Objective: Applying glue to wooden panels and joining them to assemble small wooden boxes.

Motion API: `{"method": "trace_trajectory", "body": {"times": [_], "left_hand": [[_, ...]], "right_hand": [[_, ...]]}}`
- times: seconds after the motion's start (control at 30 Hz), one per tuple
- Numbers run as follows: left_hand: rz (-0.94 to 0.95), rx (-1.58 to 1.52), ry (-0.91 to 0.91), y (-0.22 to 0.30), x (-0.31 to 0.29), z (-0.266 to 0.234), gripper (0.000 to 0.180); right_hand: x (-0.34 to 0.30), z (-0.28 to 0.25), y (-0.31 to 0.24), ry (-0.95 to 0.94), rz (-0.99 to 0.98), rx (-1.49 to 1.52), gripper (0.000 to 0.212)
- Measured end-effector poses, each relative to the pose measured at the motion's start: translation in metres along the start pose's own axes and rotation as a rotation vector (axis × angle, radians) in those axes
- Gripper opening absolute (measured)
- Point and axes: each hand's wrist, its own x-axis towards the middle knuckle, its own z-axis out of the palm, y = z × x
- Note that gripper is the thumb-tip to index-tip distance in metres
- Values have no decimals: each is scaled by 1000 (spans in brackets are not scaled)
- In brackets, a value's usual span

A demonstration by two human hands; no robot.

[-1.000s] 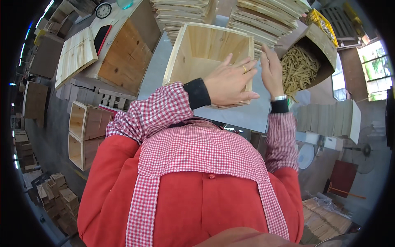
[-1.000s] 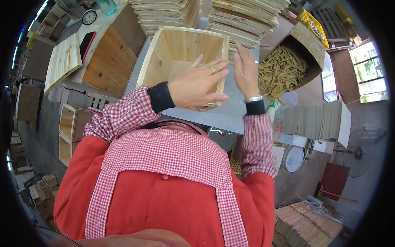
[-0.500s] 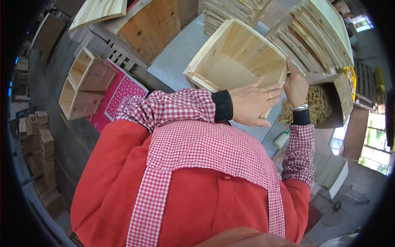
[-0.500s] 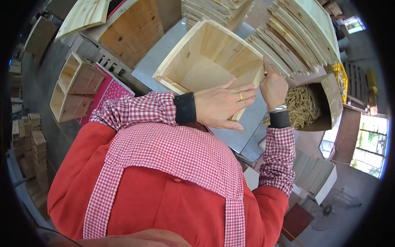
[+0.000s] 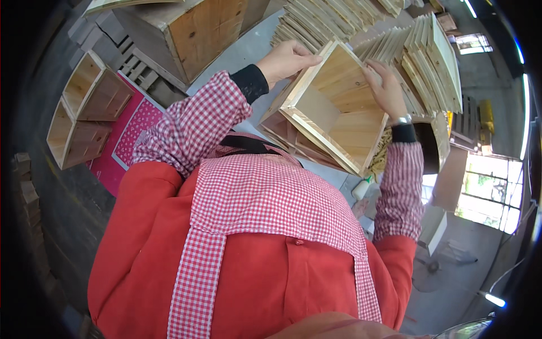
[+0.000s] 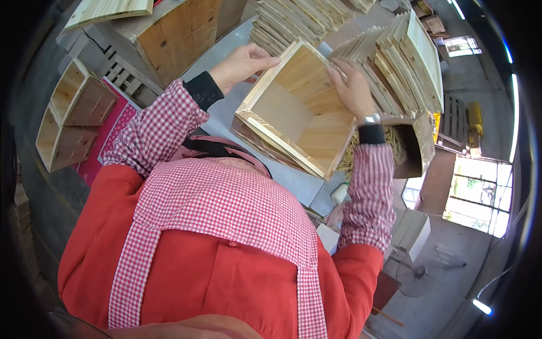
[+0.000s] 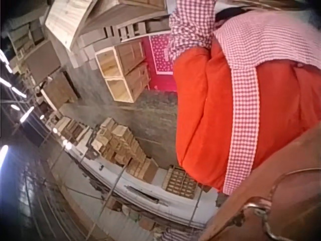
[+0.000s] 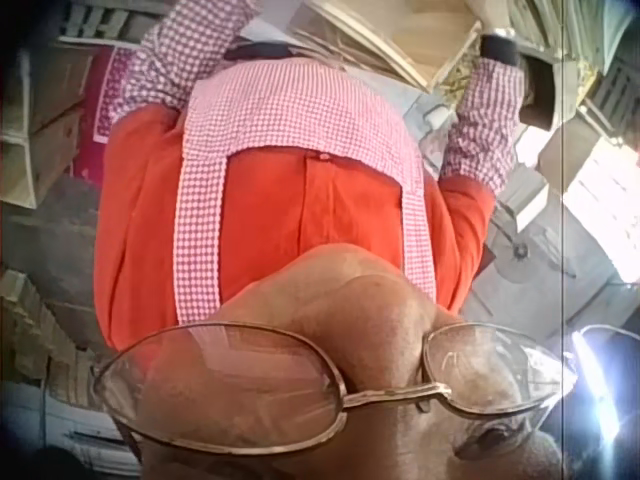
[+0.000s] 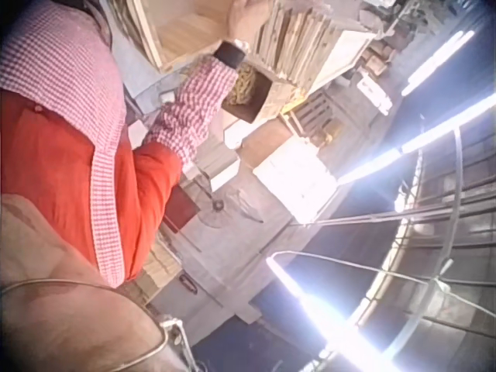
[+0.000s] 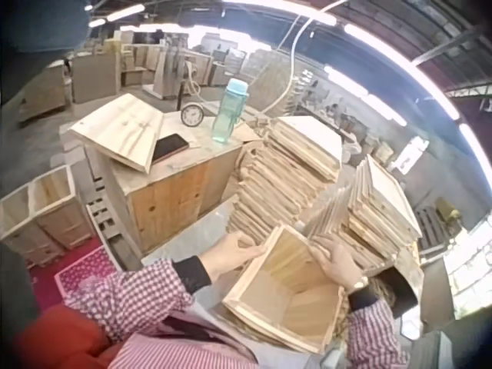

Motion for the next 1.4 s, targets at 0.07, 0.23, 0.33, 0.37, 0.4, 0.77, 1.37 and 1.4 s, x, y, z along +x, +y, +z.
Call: {"method": "trace_trajectory", "body": {"times": [0.07,0.23,0.33,0.37,0.4,0.77,1.37,1.4], "left_hand": [[-57,-59,-69,-2,1,0,36],[-182,-133,-244,-9,21,1,33],[-175,-162,-318,-15,31,-5,32],[-161,-176,-358,-17,33,-5,32],[-147,-191,-398,-20,36,-4,32],[-156,-250,-552,-26,52,-12,31],[-400,-568,-368,-140,32,-45,34],[-406,-568,-360,-158,29,-37,34]], "right_hand": [[34,23,4,-62,129,92,41],[78,53,10,-274,486,204,54],[85,58,10,-406,558,355,60],[86,58,13,-418,577,349,60],[87,58,17,-405,551,374,58],[20,32,-79,81,152,8,36],[-67,56,-198,-54,166,8,43],[-67,57,-198,-36,147,12,43]]}}
